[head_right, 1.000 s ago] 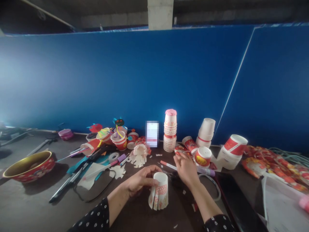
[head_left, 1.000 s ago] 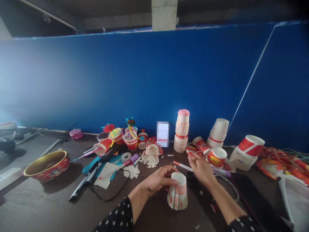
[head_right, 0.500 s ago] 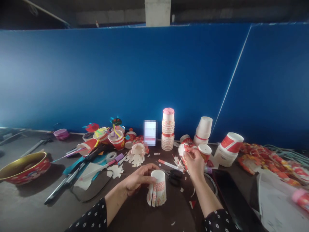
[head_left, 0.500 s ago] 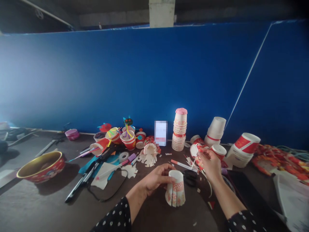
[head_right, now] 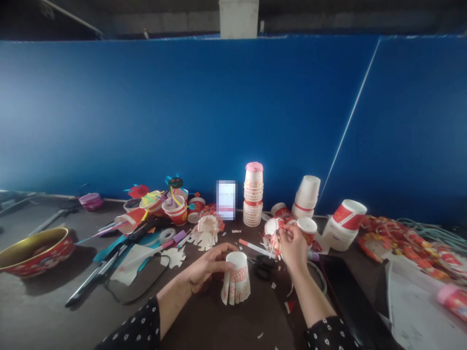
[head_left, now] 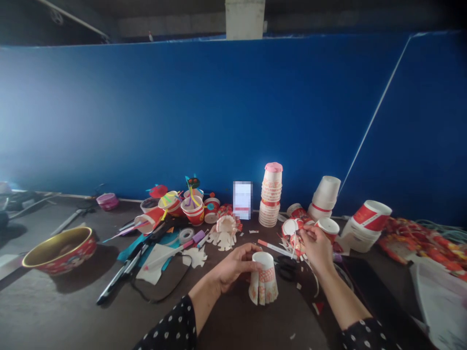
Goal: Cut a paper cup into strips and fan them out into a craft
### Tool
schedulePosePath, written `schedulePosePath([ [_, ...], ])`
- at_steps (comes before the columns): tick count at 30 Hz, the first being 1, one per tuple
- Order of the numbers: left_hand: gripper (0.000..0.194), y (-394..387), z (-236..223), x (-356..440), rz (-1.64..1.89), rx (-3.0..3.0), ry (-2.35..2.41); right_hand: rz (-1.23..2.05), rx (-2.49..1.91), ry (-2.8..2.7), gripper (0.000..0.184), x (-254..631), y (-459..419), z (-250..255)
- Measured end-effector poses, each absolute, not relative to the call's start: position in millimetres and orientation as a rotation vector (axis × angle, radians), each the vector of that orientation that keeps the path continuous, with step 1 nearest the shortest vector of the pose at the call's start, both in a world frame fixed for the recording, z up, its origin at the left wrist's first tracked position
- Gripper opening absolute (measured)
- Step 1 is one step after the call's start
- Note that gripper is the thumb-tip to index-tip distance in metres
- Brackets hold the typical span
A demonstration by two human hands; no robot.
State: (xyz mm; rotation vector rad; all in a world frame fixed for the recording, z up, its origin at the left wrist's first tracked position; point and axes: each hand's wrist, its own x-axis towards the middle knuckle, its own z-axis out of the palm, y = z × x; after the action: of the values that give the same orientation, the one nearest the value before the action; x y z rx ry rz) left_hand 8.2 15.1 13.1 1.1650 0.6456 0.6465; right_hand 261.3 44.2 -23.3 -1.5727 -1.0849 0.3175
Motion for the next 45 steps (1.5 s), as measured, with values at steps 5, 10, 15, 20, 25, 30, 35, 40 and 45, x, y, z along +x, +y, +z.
schedulePosePath([
  [5, 0.038, 16, 14, 8, 0.656, 1.166, 0.635, 0.219, -1.704, -1.167, 0.024, 256, 32, -10],
  [10, 0.04, 17, 14, 8, 0.66, 1.151, 0.625, -0.031, -1.78, -1.294, 0.025, 240, 13, 14],
  [15, 0.038, 18, 16, 7, 0.7, 1.14, 0.557, 0.491, -1.619, -1.472, 0.027, 218, -3, 20],
  [20, 0.044, 18, 18, 7, 0.776, 1.124, 0.448, 1.171, -1.526, -1.228, 0.04, 194, -30, 16],
  [25, 0.045, 18, 15, 6, 0.739, 1.152, 0.357, 1.602, -1.228, -0.814, 0.038, 179, -46, 15],
  [30, 0.052, 18, 15, 6, 0.71, 1.168, 0.308, 1.774, -0.969, -0.613, 0.034, 175, -44, 7],
  [35, 0.055, 18, 17, 6, 0.653, 1.205, 0.32, 1.829, -0.869, -0.579, 0.034, 166, -47, 17],
  [40, 0.058, 18, 14, 6, 0.657, 1.159, 0.325, 1.875, -0.857, -0.507, 0.031, 164, -49, 29],
  [45, 0.044, 18, 9, 7, 0.547, 0.994, 0.57, 1.94, -0.82, -0.556, 0.027, 162, -49, 35],
])
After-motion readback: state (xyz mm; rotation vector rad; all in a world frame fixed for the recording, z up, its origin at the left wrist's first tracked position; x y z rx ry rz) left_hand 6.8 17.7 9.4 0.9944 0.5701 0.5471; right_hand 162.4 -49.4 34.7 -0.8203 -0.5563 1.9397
